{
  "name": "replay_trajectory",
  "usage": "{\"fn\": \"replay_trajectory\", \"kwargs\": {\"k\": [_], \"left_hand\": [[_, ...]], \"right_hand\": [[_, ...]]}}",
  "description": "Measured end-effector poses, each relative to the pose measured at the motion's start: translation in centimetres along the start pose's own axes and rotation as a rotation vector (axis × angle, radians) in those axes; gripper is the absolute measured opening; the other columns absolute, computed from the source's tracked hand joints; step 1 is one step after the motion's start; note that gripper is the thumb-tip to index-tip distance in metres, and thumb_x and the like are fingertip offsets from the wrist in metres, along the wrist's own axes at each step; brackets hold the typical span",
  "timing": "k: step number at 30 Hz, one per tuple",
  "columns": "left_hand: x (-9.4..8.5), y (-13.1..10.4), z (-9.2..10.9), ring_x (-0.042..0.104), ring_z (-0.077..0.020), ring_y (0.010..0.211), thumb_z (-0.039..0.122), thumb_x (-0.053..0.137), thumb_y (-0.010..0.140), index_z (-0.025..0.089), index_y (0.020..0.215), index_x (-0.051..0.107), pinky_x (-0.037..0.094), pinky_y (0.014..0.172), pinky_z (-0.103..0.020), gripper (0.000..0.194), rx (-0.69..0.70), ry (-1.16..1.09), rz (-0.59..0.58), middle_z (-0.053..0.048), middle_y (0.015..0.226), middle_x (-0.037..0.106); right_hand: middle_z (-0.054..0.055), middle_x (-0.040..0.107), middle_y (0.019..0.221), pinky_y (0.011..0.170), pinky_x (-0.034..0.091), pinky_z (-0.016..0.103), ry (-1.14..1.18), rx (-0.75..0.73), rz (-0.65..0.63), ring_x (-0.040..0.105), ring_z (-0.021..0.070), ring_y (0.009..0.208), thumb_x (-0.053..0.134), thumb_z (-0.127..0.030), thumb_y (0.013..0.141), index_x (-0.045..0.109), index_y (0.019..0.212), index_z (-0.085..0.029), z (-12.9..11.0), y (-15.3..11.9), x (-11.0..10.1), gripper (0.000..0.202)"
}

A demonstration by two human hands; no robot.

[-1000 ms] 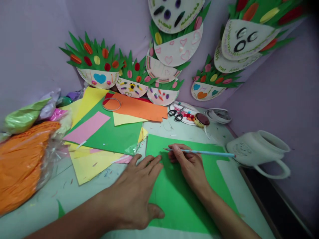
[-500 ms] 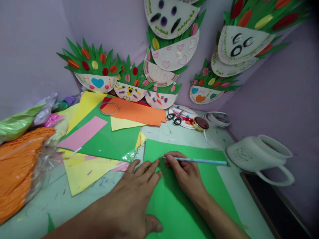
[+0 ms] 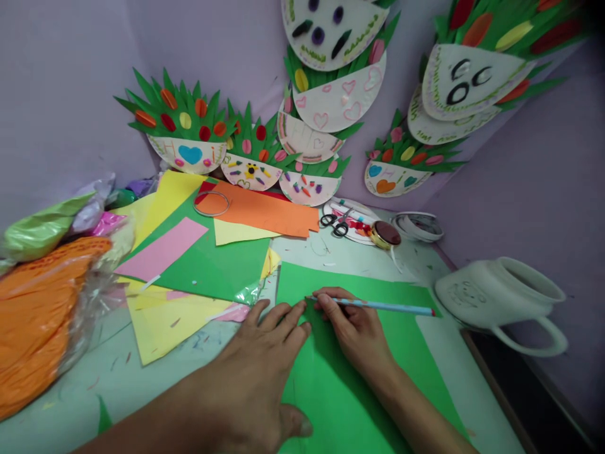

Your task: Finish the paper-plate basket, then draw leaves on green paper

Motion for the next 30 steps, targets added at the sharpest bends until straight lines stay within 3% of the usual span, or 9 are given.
{"fn": "replay_trajectory", "kwargs": {"k": [21, 30], "left_hand": [[-0.54, -0.05, 0.62, 0.011, -0.0319, 0.138, 0.05, 0.063, 0.07, 0.01, 0.141, 0.027, 0.004, 0.112, -0.055, 0.089, -0.021, 0.003, -0.033, -0.014, 0.151, 0.011], [0.07, -0.21, 0.15, 0.013, -0.0297, 0.138, 0.06, 0.06, 0.069, 0.013, 0.14, 0.03, 0.003, 0.112, -0.051, 0.09, 0.013, 0.034, 0.035, -0.013, 0.151, 0.015]], "right_hand": [[0.004, 0.066, 0.064, 0.052, 0.046, 0.025, -0.071, -0.039, -0.003, 0.06, 0.0164, 0.057, 0.054, -0.041, 0.084, 0.067, 0.079, -0.017, -0.26, -0.4, -0.07, 0.029], [0.003, 0.066, 0.062, 0.051, 0.047, 0.024, -0.048, -0.047, 0.005, 0.061, 0.0155, 0.056, 0.054, -0.04, 0.083, 0.067, 0.076, -0.016, -0.4, -0.96, -0.19, 0.028]]}}
Point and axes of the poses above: each hand's wrist, its own y-axis towards the middle knuckle, its own x-axis out of the palm, z = x × y, the point moved 4 cm from there along y, towards the middle knuckle
